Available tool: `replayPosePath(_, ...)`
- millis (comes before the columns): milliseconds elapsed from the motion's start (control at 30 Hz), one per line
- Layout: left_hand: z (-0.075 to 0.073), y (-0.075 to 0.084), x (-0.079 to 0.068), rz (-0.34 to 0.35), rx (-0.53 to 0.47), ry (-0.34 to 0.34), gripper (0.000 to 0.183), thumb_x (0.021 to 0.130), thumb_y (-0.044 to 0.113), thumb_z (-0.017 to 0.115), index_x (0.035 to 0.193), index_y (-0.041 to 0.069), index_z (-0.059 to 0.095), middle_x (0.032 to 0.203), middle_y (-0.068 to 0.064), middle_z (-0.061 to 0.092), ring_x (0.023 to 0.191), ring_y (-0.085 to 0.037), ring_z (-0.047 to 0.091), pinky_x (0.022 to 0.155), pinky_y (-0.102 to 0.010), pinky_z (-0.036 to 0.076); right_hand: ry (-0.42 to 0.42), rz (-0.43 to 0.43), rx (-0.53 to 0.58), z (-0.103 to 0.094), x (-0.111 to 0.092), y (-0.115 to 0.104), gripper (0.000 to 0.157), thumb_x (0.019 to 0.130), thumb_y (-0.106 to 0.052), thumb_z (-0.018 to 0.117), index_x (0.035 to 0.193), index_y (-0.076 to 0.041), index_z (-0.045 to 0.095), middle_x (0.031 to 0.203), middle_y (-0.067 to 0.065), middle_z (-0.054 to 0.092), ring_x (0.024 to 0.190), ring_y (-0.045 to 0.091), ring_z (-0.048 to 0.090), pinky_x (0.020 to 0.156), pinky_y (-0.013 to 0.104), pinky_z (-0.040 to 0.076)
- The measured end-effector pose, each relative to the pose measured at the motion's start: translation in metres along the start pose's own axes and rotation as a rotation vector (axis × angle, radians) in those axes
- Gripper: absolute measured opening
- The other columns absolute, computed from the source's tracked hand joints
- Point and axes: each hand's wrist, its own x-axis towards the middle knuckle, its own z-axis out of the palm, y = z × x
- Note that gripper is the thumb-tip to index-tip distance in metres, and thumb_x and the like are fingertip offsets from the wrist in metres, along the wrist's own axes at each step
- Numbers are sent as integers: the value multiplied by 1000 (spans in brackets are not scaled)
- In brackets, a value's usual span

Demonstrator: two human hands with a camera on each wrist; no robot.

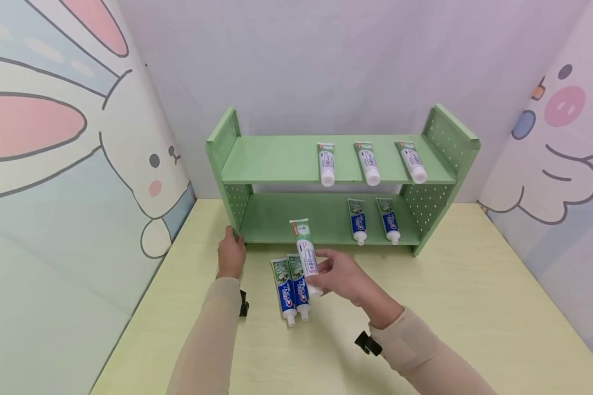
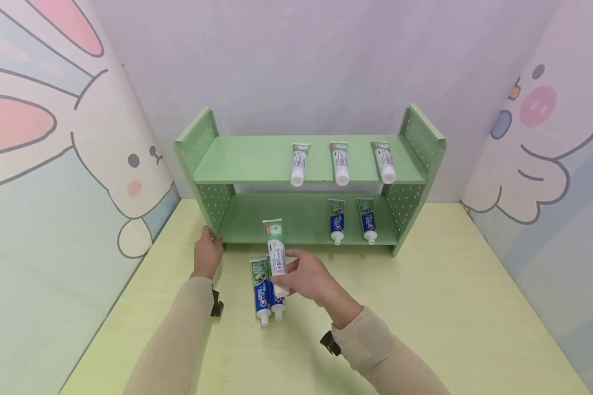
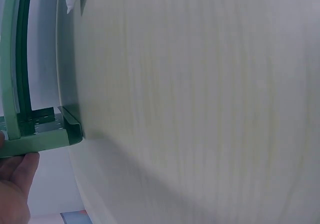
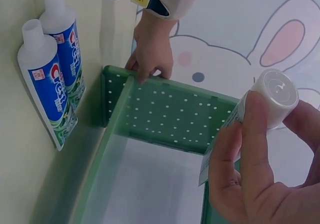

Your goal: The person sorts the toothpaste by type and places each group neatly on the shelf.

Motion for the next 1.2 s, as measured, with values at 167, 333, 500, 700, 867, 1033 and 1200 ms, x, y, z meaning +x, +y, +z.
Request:
replayPosePath(167, 0, 0, 0, -2, 9, -1, 23, 102, 7, 48, 123, -3, 43, 108, -30, 61, 95, -39, 64, 73, -48, 50, -1, -14, 10, 0, -2, -5, 64, 84, -1, 74, 141, 4, 44, 98, 16, 59, 78, 24, 62, 63, 37, 56)
replayPosePath(333, 1, -2, 2, -6, -4, -8, 23, 103, 7, 48, 123, -2, 43, 110, -29, 61, 98, -39, 63, 75, -48, 50, 3, -29, 12, 0, -3, -10, 66, 84, 0, 74, 142, 2, 43, 99, 16, 59, 80, 25, 62, 64, 38, 56)
replayPosePath(500, 2, -4, 2, -5, -17, -10, 23, 103, 8, 47, 123, -2, 43, 112, -29, 60, 100, -39, 63, 77, -48, 50, 5, -47, 19, 0, -5, -15, 67, 84, 1, 74, 143, 2, 42, 101, 16, 59, 82, 26, 61, 65, 37, 56)
replayPosePath(700, 3, -4, 2, -9, -18, -13, 23, 103, 9, 47, 123, -1, 43, 114, -28, 60, 102, -38, 62, 78, -48, 50, -12, -66, 13, 0, -9, -24, 66, 84, 1, 74, 143, 2, 42, 102, 16, 59, 85, 26, 60, 66, 37, 56)
replayPosePath(867, 3, -5, 3, -10, -9, -9, 22, 103, 9, 47, 123, -1, 43, 114, -28, 60, 103, -39, 62, 79, -49, 50, -25, -76, -6, -1, -10, -33, 66, 85, -1, 74, 143, 3, 41, 102, 15, 60, 85, 25, 60, 67, 37, 55)
replayPosePath(1033, 4, -6, 3, -2, -7, -2, 23, 103, 8, 47, 123, -2, 43, 114, -29, 60, 102, -39, 62, 78, -49, 50, -19, -89, -18, -2, -10, -39, 68, 85, -2, 74, 144, 1, 41, 104, 15, 60, 88, 25, 59, 67, 36, 55)
replayPosePath(1200, 4, -8, 3, 12, -4, 10, 22, 103, 8, 48, 122, -2, 44, 111, -28, 61, 98, -38, 63, 75, -48, 50, -11, -93, -21, -3, -7, -45, 68, 85, -2, 74, 144, -1, 41, 106, 16, 60, 89, 26, 60, 68, 36, 56)
